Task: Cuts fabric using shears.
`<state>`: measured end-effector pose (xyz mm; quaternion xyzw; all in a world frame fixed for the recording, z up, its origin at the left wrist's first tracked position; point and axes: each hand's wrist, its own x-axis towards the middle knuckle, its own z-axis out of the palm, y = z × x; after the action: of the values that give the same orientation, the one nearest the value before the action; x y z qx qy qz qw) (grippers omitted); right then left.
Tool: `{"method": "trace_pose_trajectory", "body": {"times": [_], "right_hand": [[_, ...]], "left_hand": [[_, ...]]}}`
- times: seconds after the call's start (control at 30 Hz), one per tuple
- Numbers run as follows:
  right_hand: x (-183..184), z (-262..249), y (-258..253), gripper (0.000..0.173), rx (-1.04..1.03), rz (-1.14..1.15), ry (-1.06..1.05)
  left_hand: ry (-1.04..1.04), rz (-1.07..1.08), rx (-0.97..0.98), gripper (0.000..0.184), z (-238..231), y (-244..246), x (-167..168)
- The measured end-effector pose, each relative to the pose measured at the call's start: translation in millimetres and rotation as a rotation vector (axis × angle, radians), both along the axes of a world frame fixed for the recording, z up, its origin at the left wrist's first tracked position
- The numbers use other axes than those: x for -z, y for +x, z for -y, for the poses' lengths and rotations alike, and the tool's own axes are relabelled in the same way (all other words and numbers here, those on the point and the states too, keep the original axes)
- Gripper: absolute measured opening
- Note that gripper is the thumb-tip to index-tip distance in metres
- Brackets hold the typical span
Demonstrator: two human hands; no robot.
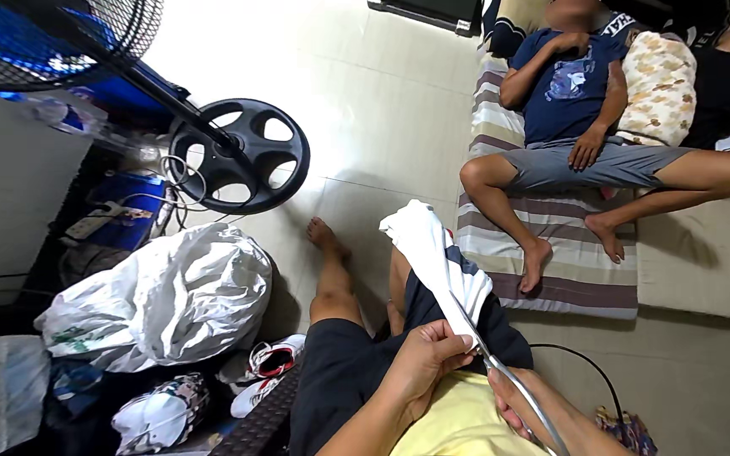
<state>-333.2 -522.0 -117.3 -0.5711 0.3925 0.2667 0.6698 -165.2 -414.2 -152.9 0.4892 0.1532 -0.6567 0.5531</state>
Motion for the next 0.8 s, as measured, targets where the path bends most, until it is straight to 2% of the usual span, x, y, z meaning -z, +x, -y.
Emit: {"method": "trace_pose_trajectory", "body": {"times": [0.13,0.33,0.5,0.67,0.8], "right_hand": [[-3.1,-1.4,-1.7,0.055,-0.001,0.014,-0.034],[-2.7,3.8,-6.4,0.051,0.092,0.031,0.151],[-2.1,6.0,1.9,0.048,0.079,-0.058,0.164],[1.5,6.5,3.1,0.050,0.070,-0.072,0.175],[3.1,7.0,2.5,0.050,0.076,-0.059,0.190]], "left_hand": [[-0.023,0.015,0.013,0.016,-0.3,-0.7,-0.8],[-0.050,0.061,0.082,0.014,1.3,-0.8,4.5],[0.019,0.255,0.130,0.027,4.1,3.4,9.3],[0.040,0.482,0.088,0.018,3.5,1.9,19.1],[0.001,0.781,0.017,0.015,0.5,-3.1,27.6]]}}
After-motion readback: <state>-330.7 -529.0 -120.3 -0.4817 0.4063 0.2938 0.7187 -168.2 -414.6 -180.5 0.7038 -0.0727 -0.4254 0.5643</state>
